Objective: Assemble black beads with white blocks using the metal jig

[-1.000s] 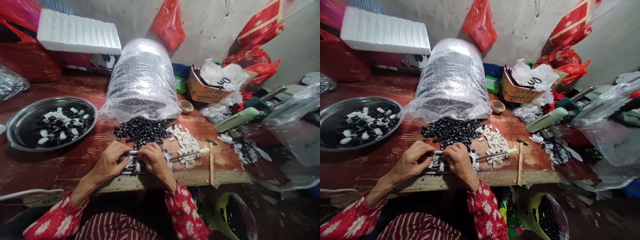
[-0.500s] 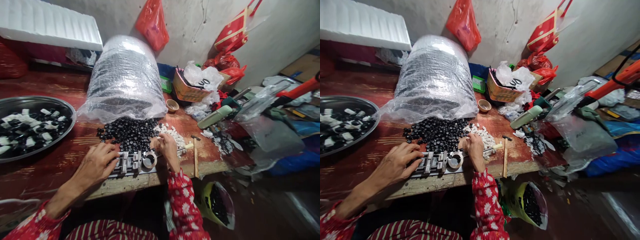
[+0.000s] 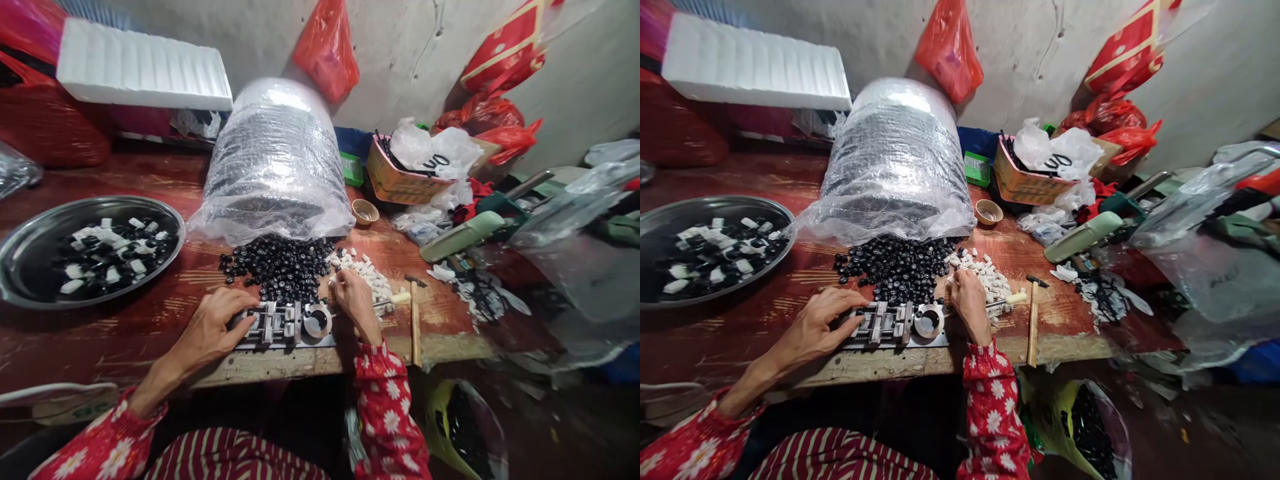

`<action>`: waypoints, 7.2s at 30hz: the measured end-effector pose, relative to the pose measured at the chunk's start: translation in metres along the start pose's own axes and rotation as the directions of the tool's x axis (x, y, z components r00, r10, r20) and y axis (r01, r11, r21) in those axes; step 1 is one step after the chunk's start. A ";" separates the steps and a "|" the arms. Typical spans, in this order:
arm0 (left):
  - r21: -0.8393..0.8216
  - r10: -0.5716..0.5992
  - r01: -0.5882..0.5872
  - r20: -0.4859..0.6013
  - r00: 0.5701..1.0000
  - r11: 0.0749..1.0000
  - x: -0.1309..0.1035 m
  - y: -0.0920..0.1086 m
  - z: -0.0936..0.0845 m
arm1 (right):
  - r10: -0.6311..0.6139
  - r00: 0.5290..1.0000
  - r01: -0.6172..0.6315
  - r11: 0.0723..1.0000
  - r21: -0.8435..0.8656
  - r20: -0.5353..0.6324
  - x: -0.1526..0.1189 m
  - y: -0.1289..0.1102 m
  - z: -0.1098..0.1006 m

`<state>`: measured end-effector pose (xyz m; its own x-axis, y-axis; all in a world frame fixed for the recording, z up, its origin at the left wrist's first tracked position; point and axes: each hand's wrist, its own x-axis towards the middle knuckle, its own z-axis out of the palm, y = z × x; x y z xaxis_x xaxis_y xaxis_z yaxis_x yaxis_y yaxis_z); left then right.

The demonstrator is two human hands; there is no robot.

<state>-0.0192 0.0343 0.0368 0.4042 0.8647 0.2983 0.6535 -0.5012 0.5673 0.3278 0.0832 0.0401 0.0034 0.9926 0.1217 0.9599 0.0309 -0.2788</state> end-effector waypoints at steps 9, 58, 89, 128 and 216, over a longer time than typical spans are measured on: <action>-0.077 0.038 -0.046 -0.102 0.994 0.996 -0.006 0.002 -0.001 | 0.111 0.993 -0.115 0.989 -0.091 -0.052 -0.018 -0.017 0.002; 0.009 0.183 -0.183 -0.006 0.983 0.983 -0.009 0.023 -0.006 | -0.483 0.876 0.457 0.821 0.343 -0.012 -0.089 -0.095 -0.008; -0.006 -0.033 0.033 -0.159 0.987 0.999 -0.026 0.021 0.021 | -0.192 0.912 0.287 0.930 0.230 -0.363 -0.110 -0.114 0.045; 0.028 -0.335 0.341 -0.117 0.935 0.940 0.034 -0.009 -0.009 | -0.093 0.993 0.104 0.979 0.175 -0.070 -0.016 -0.019 -0.004; 0.140 0.220 -0.219 0.008 0.975 0.966 0.034 0.039 0.029 | -0.194 0.981 0.173 0.929 -0.328 -0.032 -0.126 0.055 -0.045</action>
<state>0.0389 0.0435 0.0466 0.5434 0.7328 0.4096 0.6322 -0.6782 0.3747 0.3930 -0.0458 0.0517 -0.1736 0.9635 0.2039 0.9841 0.1616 0.0744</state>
